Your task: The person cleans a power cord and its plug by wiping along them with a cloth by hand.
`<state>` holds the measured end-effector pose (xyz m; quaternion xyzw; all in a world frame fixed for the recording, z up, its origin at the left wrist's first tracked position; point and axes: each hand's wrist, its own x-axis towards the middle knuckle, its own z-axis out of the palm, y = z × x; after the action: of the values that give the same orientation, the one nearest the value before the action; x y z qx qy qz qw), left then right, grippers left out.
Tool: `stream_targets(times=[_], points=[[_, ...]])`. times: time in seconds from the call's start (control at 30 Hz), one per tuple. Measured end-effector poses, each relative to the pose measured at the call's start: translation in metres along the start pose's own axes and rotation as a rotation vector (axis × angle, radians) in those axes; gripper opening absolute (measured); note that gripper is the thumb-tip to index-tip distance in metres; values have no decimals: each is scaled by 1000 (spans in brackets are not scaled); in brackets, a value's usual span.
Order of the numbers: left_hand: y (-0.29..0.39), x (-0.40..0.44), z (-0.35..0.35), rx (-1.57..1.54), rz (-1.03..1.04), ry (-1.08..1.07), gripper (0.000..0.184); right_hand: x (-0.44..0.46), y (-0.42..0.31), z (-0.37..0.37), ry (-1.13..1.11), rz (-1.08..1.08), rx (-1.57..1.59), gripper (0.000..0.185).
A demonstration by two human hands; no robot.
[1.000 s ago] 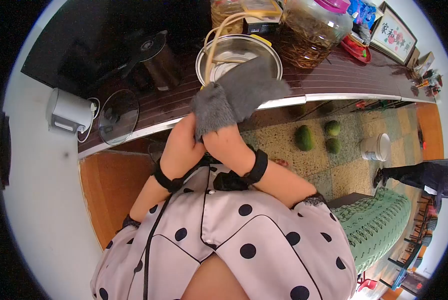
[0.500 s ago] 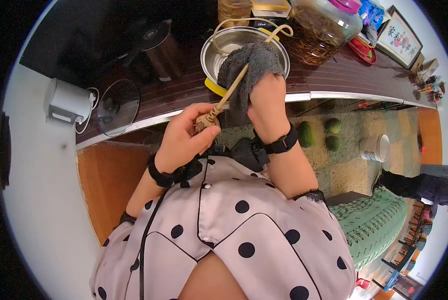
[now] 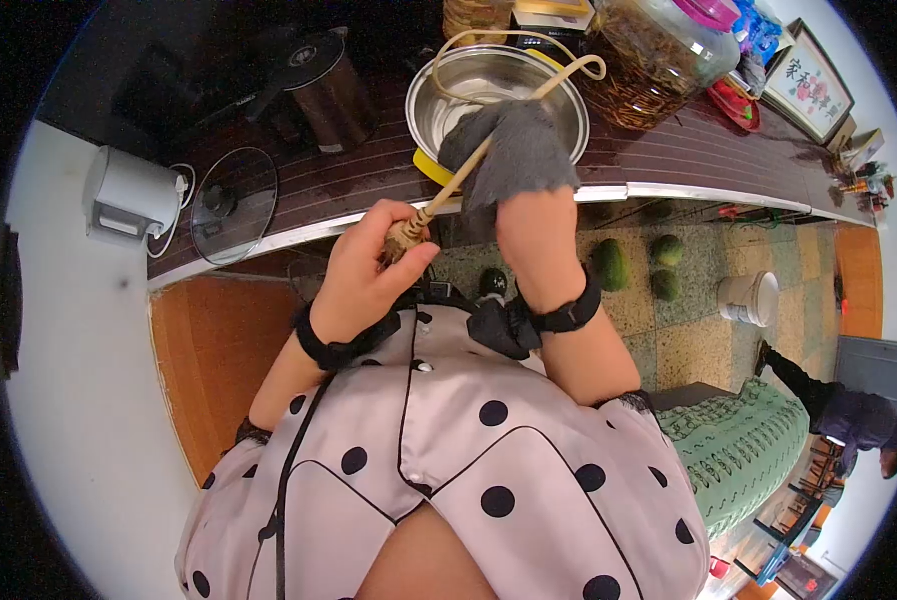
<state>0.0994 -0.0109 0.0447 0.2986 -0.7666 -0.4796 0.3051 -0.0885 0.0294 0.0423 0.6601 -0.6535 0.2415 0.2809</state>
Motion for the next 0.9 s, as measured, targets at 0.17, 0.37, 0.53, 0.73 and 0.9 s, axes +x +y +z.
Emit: stream_targets(times=[0.17, 0.37, 0.53, 0.73, 0.9], points=[[3, 2, -3, 139, 50, 17, 31, -15, -18, -5, -52, -117, 390, 34], [1, 0, -2, 110, 74, -49, 31, -6, -15, -13, -170, -177, 629, 30], [3, 0, -9, -151, -97, -318, 31, 2, -6, -21, -313, -232, 806, 28], [14, 3, 0, 399, 58, -211, 28, -23, -4, 6, -257, -12, 918, 32], [17, 5, 1, 354, 73, -33, 28, -14, -18, -5, -124, 29, 675, 27]])
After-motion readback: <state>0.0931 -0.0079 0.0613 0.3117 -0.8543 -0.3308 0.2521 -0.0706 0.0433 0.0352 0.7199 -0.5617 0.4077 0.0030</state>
